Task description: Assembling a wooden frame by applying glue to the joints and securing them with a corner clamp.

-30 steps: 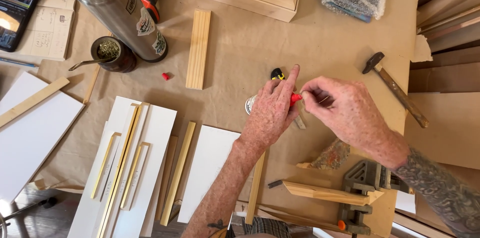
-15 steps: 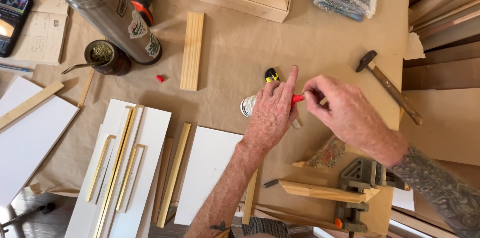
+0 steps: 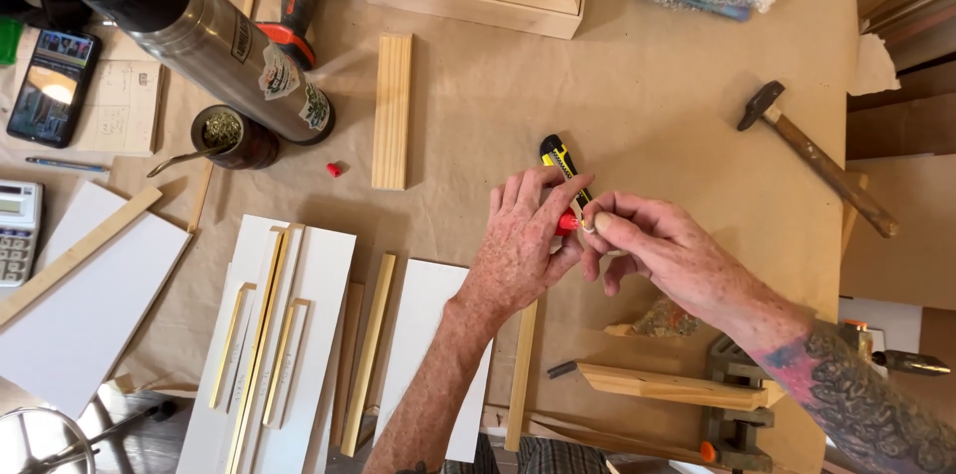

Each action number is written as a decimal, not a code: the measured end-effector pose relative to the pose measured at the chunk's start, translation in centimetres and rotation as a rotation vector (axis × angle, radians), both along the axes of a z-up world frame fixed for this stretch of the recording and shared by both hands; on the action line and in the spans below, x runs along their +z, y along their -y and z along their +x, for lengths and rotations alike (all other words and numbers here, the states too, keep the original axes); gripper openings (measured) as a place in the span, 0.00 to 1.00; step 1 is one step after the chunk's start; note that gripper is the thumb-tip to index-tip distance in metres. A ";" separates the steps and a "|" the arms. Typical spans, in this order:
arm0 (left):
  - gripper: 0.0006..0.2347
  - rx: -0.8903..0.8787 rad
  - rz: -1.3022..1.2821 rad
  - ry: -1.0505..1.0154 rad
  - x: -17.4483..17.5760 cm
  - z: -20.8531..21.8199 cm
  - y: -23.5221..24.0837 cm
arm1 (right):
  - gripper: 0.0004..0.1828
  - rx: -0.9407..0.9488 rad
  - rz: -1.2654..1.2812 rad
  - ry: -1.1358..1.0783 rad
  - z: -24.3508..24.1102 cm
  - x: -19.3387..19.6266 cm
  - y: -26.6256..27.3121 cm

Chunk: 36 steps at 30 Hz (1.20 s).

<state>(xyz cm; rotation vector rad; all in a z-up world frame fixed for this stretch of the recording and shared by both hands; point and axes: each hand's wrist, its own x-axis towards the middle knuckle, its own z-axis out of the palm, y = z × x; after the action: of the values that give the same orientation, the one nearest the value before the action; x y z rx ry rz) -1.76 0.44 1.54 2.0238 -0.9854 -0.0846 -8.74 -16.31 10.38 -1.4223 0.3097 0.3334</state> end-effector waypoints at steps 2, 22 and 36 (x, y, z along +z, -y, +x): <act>0.29 -0.031 -0.045 -0.045 -0.9 0.7 0.1 | 0.14 0.020 0.014 -0.006 -0.5 0.8 0.1; 0.17 0.153 -0.351 -0.109 3.8 0.6 -1.0 | 0.07 -0.244 -0.482 0.468 1.1 1.6 -1.7; 0.07 0.184 -0.390 0.038 2.3 2.3 2.9 | 0.10 0.231 -1.662 1.098 4.3 -2.0 4.3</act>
<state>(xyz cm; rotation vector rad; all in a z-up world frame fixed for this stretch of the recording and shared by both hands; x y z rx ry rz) 0.51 -2.42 3.84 1.7484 -0.7648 0.2291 -4.44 -20.64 8.33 -2.9800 -0.6934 -0.7703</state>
